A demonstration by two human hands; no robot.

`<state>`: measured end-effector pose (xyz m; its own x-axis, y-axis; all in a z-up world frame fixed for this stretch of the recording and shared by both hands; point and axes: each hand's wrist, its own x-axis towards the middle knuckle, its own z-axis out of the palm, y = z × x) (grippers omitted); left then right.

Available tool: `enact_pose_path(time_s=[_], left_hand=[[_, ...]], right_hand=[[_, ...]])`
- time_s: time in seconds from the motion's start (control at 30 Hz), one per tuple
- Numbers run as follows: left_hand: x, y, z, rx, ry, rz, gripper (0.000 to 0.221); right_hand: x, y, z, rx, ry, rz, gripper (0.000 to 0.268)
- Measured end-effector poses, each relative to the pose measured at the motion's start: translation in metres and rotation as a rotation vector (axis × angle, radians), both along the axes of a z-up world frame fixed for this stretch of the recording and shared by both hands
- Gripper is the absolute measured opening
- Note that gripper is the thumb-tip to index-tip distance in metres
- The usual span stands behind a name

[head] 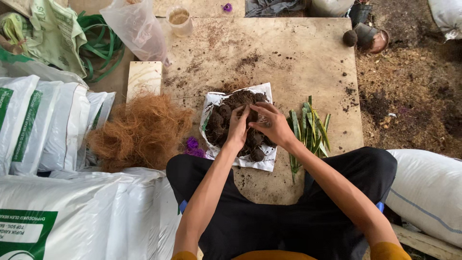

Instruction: The person sits at a workbench and forms a compact ball of soil and fibrous material by hand. They then take a long green leaf and wrap it around the soil ball, pressing it to secure the shape. The wrapped unit is placed back on the pile of similar items.

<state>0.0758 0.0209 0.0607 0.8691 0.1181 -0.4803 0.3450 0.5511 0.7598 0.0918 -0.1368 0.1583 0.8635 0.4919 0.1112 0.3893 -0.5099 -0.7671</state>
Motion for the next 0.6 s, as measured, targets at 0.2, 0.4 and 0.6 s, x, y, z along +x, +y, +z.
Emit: enact_pose_path(time_s=[0.2, 0.4, 0.6], left_hand=[[0.005, -0.001, 0.005, 0.046, 0.013, -0.073, 0.064], [0.002, 0.001, 0.009, -0.199, -0.133, -0.093, 0.068], [0.003, 0.016, 0.005, -0.299, -0.073, -0.012, 0.071]], right_hand=[[0.006, 0.002, -0.004, 0.079, -0.086, -0.116, 0.023], [0.016, 0.008, -0.001, 0.19, 0.025, -0.227, 0.015], [0.027, 0.006, 0.009, 0.534, 0.429, -0.421, 0.013]])
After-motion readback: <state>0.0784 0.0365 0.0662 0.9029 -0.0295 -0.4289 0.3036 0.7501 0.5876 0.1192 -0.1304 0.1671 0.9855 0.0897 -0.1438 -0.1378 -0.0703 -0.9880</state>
